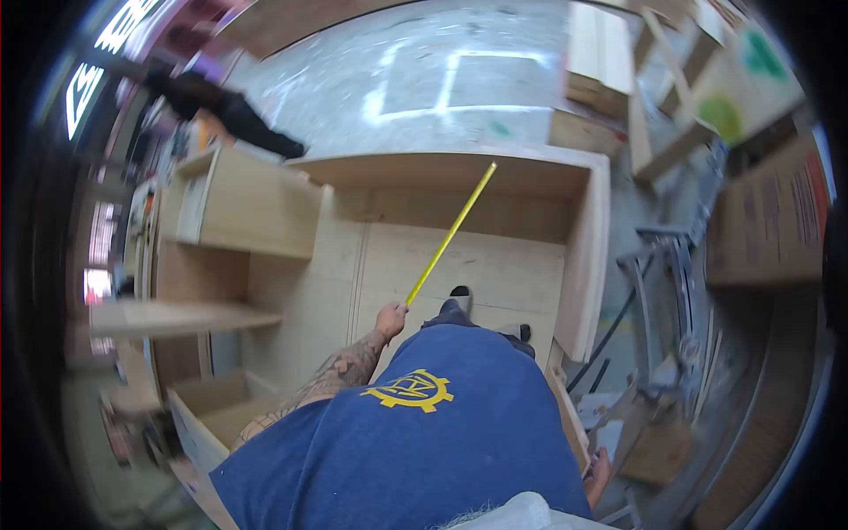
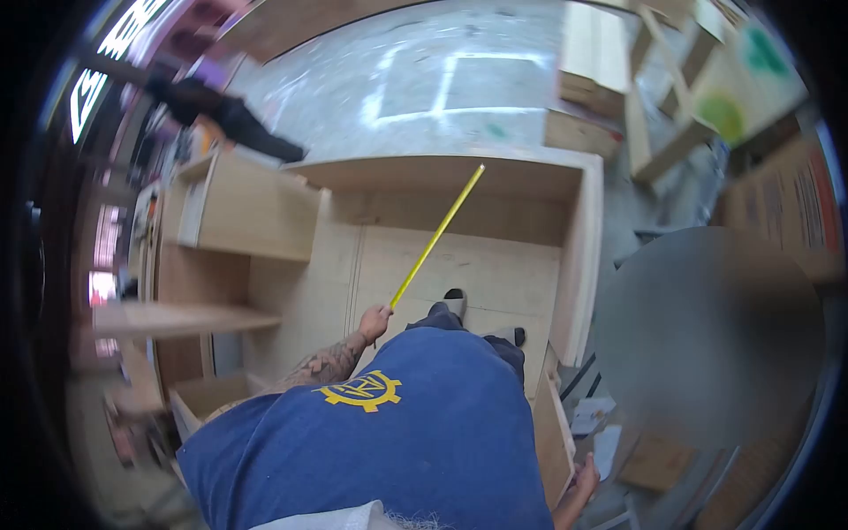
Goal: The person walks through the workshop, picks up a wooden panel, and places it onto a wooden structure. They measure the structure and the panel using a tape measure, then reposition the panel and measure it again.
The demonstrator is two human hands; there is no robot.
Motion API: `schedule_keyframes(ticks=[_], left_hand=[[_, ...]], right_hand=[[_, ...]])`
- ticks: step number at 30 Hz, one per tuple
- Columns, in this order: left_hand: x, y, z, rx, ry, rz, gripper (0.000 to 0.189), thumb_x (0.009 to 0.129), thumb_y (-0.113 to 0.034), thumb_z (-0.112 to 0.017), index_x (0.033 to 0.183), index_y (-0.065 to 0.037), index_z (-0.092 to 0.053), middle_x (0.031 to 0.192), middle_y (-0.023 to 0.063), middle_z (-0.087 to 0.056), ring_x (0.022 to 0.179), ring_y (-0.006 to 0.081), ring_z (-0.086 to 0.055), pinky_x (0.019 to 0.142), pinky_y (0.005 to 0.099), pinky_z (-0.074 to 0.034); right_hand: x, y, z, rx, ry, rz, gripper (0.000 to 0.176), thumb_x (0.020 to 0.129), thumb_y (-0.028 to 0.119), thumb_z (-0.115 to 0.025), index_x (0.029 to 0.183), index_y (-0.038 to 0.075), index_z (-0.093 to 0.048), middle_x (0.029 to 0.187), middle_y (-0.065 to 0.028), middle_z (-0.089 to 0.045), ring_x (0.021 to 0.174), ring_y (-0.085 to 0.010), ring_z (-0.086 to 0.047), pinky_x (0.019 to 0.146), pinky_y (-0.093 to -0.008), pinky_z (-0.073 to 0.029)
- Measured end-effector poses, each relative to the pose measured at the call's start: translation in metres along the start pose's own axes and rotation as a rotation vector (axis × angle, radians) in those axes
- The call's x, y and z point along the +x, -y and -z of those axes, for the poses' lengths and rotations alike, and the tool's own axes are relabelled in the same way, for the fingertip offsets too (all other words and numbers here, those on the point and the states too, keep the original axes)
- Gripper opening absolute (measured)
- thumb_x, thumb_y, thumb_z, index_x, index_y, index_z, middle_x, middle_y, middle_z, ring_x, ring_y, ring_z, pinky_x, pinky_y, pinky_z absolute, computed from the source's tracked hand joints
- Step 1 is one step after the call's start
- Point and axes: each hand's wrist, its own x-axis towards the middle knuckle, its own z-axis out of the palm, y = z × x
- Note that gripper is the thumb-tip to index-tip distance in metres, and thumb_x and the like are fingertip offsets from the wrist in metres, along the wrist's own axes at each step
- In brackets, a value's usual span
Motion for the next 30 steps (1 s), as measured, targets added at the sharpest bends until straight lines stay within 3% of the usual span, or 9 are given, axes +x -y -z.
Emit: schedule_keyframes(ticks=[1,5,9,14,18,21,24,28,30], left_hand=[[0.002,0.003,0.000,-0.051,-0.026,0.002,0.036,0.096,-0.032,-0.053,0.101,-0.002,-0.072,0.096,0.0217,-0.071,0.092,0.0373,-0.067,0.080,0.0442,-0.051],[0.002,0.005,0.013,-0.170,-0.053,0.024,0.038,0.099,-0.035,-0.051,0.098,-0.003,-0.072,0.095,0.0185,-0.071,0.089,0.0324,-0.067,0.079,0.0427,-0.051],[-0.003,0.050,0.036,-0.250,-0.060,0.077,0.039,0.099,-0.038,-0.051,0.099,-0.004,-0.071,0.093,0.0171,-0.071,0.090,0.0291,-0.068,0.080,0.0407,-0.051],[-0.014,0.159,0.061,-0.348,-0.071,0.211,0.041,0.097,-0.042,-0.053,0.100,-0.004,-0.070,0.098,0.0202,-0.071,0.095,0.0352,-0.067,0.083,0.0446,-0.051],[-0.032,0.235,0.096,-0.354,-0.061,0.361,0.041,0.095,-0.041,-0.057,0.104,-0.004,-0.070,0.091,0.0164,-0.073,0.086,0.0290,-0.069,0.078,0.0418,-0.053],[-0.029,0.286,0.109,-0.457,0.041,0.459,0.037,0.097,-0.038,-0.058,0.101,-0.003,-0.069,0.074,0.0098,-0.069,0.068,0.0186,-0.067,0.062,0.0362,-0.054],[-0.018,0.320,0.110,-0.726,0.104,0.647,0.035,0.098,-0.035,-0.060,0.105,-0.001,-0.065,0.075,0.0085,-0.064,0.063,0.0155,-0.064,0.054,0.0329,-0.054],[0.000,0.301,0.128,-0.740,0.092,0.693,0.047,0.095,-0.031,-0.066,0.124,0.004,-0.052,0.090,0.0131,-0.063,0.064,0.0183,-0.064,0.054,0.0345,-0.059],[0.021,0.295,0.133,-0.640,0.093,0.650,0.050,0.094,-0.031,-0.067,0.125,0.004,-0.052,0.090,0.0131,-0.064,0.066,0.0197,-0.065,0.054,0.0344,-0.059]], right_hand=[[0.004,0.022,0.002,-0.048,0.020,0.041,0.047,0.095,0.043,-0.068,0.101,-0.004,-0.071,0.086,-0.0100,-0.067,0.074,-0.0211,-0.062,0.068,-0.0381,-0.051],[0.030,0.132,-0.006,-0.402,-0.277,0.779,0.047,0.097,0.041,-0.067,0.117,-0.002,-0.066,0.086,-0.0096,-0.066,0.078,-0.0183,-0.060,0.073,-0.0343,-0.050],[-0.024,0.223,-0.124,0.041,-0.029,0.966,0.044,0.098,0.042,-0.065,0.109,-0.001,-0.065,0.083,-0.0031,-0.063,0.066,-0.0108,-0.055,0.056,-0.0267,-0.045],[-0.117,0.205,-0.285,-0.317,0.175,1.171,0.031,0.100,0.027,-0.063,0.116,0.000,-0.065,0.087,-0.0059,-0.066,0.072,-0.0114,-0.061,0.061,-0.0259,-0.050],[-0.147,0.121,-0.388,-0.516,0.285,1.102,0.025,0.097,0.022,-0.066,0.104,-0.002,-0.069,0.082,-0.0061,-0.066,0.068,-0.0120,-0.061,0.061,-0.0277,-0.052],[-0.124,0.062,-0.430,-0.728,0.398,0.921,0.037,0.093,0.028,-0.069,0.112,-0.003,-0.069,0.091,-0.0130,-0.071,0.077,-0.0190,-0.068,0.069,-0.0338,-0.056],[-0.209,0.045,-0.461,-0.953,0.407,0.824,0.038,0.092,0.030,-0.068,0.111,-0.003,-0.070,0.093,-0.0147,-0.072,0.079,-0.0207,-0.069,0.072,-0.0353,-0.057],[-0.167,0.037,-0.514,-1.141,0.366,1.006,0.040,0.090,0.033,-0.069,0.110,-0.002,-0.071,0.092,-0.0152,-0.072,0.075,-0.0197,-0.069,0.070,-0.0361,-0.056],[-0.203,0.058,-0.546,-1.088,0.399,0.860,0.040,0.090,0.033,-0.068,0.110,-0.002,-0.071,0.089,-0.0139,-0.072,0.074,-0.0194,-0.068,0.069,-0.0357,-0.056]])
